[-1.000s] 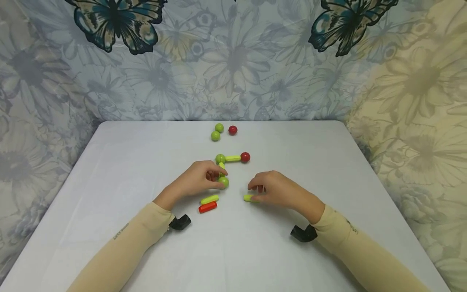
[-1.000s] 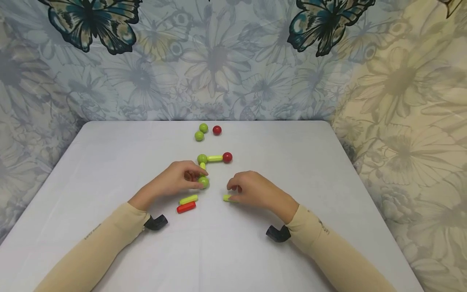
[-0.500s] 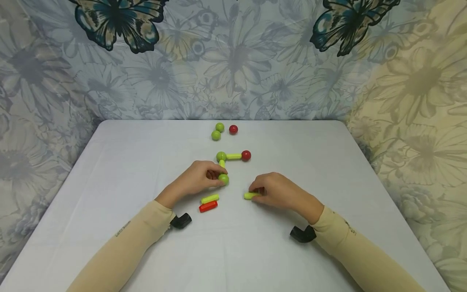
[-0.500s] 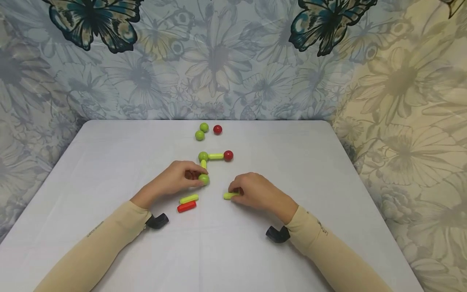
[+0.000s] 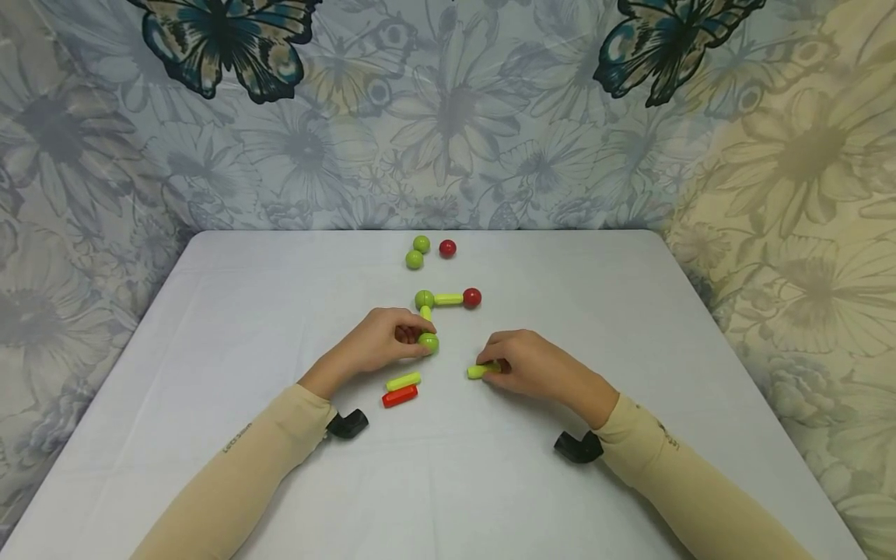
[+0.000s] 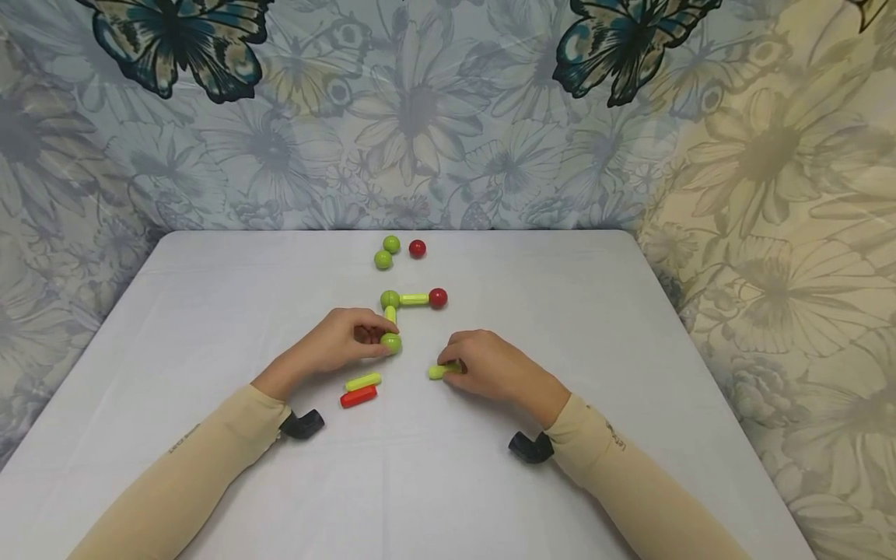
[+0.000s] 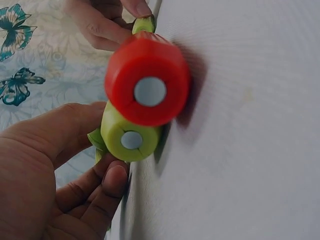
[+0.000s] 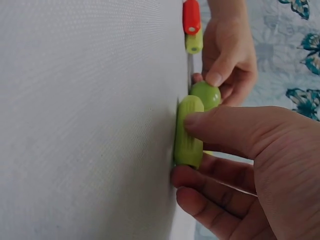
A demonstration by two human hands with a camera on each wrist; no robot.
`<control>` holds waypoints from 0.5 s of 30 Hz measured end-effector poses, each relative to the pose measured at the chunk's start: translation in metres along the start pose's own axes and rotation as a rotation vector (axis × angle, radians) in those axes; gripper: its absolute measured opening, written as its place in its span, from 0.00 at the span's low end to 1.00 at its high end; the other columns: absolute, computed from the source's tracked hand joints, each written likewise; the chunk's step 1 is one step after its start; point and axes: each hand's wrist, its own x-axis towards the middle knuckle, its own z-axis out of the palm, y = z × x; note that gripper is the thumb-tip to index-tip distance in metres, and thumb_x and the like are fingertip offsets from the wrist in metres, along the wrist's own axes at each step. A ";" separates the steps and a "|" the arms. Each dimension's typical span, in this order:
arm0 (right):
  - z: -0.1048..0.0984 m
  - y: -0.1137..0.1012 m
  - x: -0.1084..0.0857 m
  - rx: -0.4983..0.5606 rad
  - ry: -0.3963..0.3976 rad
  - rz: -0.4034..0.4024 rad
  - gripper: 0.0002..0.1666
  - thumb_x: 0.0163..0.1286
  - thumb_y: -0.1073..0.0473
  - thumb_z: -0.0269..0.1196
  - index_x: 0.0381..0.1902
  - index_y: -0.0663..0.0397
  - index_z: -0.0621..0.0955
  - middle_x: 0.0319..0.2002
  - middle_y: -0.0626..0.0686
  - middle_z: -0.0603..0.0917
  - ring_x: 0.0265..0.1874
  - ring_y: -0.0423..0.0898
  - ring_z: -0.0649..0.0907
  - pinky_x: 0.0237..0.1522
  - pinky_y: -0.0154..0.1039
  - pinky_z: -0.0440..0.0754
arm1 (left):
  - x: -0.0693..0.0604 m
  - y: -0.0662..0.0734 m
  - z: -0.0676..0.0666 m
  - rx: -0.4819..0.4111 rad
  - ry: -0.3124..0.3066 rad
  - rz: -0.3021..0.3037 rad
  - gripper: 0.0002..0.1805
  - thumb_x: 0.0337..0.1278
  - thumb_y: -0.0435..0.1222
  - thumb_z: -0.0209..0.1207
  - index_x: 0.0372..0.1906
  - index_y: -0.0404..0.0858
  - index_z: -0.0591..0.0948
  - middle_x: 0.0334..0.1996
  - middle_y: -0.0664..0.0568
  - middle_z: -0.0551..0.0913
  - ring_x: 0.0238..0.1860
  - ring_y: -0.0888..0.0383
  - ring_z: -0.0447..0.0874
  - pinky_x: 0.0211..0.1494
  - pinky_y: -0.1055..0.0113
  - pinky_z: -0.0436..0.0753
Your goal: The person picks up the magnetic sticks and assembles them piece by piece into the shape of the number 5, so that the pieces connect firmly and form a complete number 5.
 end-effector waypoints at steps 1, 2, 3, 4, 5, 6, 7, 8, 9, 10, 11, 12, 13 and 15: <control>0.000 0.000 0.000 -0.003 0.005 -0.004 0.11 0.67 0.63 0.79 0.47 0.53 0.93 0.39 0.42 0.85 0.31 0.38 0.79 0.34 0.32 0.81 | 0.000 0.000 0.000 0.001 0.001 0.001 0.17 0.64 0.37 0.77 0.56 0.44 0.92 0.37 0.59 0.86 0.38 0.58 0.83 0.46 0.63 0.84; 0.000 0.001 0.000 -0.006 0.010 -0.011 0.11 0.67 0.63 0.79 0.47 0.53 0.93 0.39 0.43 0.85 0.31 0.38 0.79 0.34 0.32 0.81 | 0.000 -0.001 -0.001 0.003 0.002 0.001 0.17 0.64 0.37 0.77 0.56 0.44 0.92 0.37 0.59 0.86 0.38 0.58 0.83 0.46 0.63 0.84; 0.000 0.001 0.001 -0.010 0.017 -0.015 0.11 0.67 0.63 0.78 0.47 0.53 0.93 0.39 0.43 0.84 0.31 0.38 0.79 0.34 0.32 0.81 | 0.000 -0.001 -0.001 0.005 0.004 0.002 0.17 0.64 0.37 0.77 0.56 0.44 0.92 0.37 0.59 0.86 0.38 0.58 0.83 0.46 0.63 0.84; 0.000 0.002 0.001 -0.014 0.024 -0.020 0.11 0.67 0.63 0.78 0.47 0.53 0.93 0.39 0.43 0.84 0.31 0.38 0.80 0.34 0.32 0.81 | 0.000 -0.001 -0.001 0.008 0.006 0.002 0.16 0.64 0.36 0.77 0.56 0.44 0.92 0.37 0.59 0.86 0.38 0.58 0.83 0.46 0.63 0.84; -0.001 0.003 0.002 -0.016 0.033 -0.023 0.11 0.68 0.63 0.78 0.47 0.53 0.93 0.38 0.43 0.84 0.31 0.39 0.80 0.34 0.32 0.81 | 0.000 -0.002 -0.001 0.010 0.008 0.002 0.16 0.63 0.36 0.77 0.56 0.44 0.92 0.37 0.59 0.86 0.38 0.58 0.83 0.46 0.63 0.83; -0.002 0.004 0.003 -0.018 0.042 -0.025 0.10 0.68 0.63 0.77 0.47 0.53 0.93 0.38 0.42 0.84 0.31 0.39 0.80 0.34 0.32 0.81 | 0.000 -0.002 -0.001 0.011 0.011 0.002 0.16 0.63 0.36 0.77 0.55 0.44 0.92 0.36 0.59 0.86 0.38 0.58 0.83 0.46 0.63 0.83; -0.003 0.005 0.004 -0.020 0.051 -0.027 0.10 0.68 0.63 0.77 0.47 0.53 0.93 0.37 0.42 0.84 0.31 0.40 0.80 0.34 0.33 0.81 | 0.000 -0.002 -0.002 0.011 0.012 0.002 0.16 0.63 0.36 0.77 0.55 0.44 0.92 0.36 0.58 0.85 0.38 0.58 0.83 0.46 0.63 0.83; -0.004 0.006 0.005 -0.020 0.058 -0.028 0.10 0.68 0.63 0.77 0.47 0.53 0.94 0.37 0.42 0.84 0.31 0.40 0.80 0.34 0.33 0.81 | 0.000 -0.003 -0.002 0.011 0.013 0.002 0.16 0.63 0.35 0.77 0.55 0.44 0.92 0.36 0.58 0.85 0.38 0.58 0.83 0.46 0.63 0.83; -0.006 0.006 0.007 -0.021 0.065 -0.026 0.10 0.68 0.63 0.77 0.47 0.53 0.94 0.37 0.42 0.84 0.31 0.40 0.80 0.34 0.33 0.81 | 0.000 -0.003 -0.002 0.011 0.013 0.002 0.16 0.63 0.35 0.77 0.55 0.44 0.92 0.36 0.58 0.85 0.38 0.57 0.83 0.46 0.62 0.83; -0.009 0.007 0.008 -0.021 0.072 -0.024 0.11 0.68 0.63 0.77 0.48 0.53 0.94 0.37 0.42 0.84 0.31 0.41 0.80 0.34 0.34 0.81 | 0.000 -0.003 -0.002 0.009 0.012 0.004 0.16 0.63 0.35 0.77 0.55 0.44 0.92 0.36 0.58 0.85 0.39 0.57 0.83 0.46 0.62 0.83; -0.011 0.008 0.009 -0.022 0.078 -0.023 0.11 0.68 0.63 0.77 0.48 0.53 0.94 0.36 0.42 0.84 0.31 0.41 0.80 0.34 0.34 0.81 | 0.000 -0.003 -0.002 0.007 0.011 0.005 0.16 0.64 0.35 0.77 0.55 0.44 0.91 0.37 0.58 0.85 0.39 0.57 0.83 0.46 0.62 0.83; -0.013 0.008 0.011 -0.025 0.084 -0.022 0.11 0.68 0.63 0.77 0.47 0.53 0.94 0.36 0.41 0.84 0.31 0.41 0.80 0.34 0.34 0.81 | 0.000 -0.004 -0.003 0.004 0.010 0.007 0.16 0.64 0.35 0.77 0.55 0.44 0.91 0.37 0.57 0.85 0.39 0.57 0.83 0.46 0.62 0.83; -0.016 0.009 0.013 -0.027 0.089 -0.024 0.11 0.68 0.64 0.76 0.47 0.53 0.94 0.36 0.41 0.84 0.30 0.41 0.80 0.34 0.34 0.81 | 0.000 -0.004 -0.003 0.001 0.009 0.009 0.16 0.64 0.35 0.77 0.55 0.44 0.91 0.37 0.57 0.85 0.39 0.57 0.83 0.46 0.62 0.83; -0.021 0.010 0.016 -0.027 0.101 -0.031 0.10 0.68 0.64 0.76 0.47 0.53 0.94 0.36 0.41 0.83 0.31 0.41 0.80 0.34 0.35 0.81 | 0.000 -0.004 -0.003 -0.006 0.005 0.015 0.16 0.64 0.35 0.77 0.55 0.45 0.91 0.37 0.57 0.85 0.39 0.57 0.82 0.46 0.63 0.83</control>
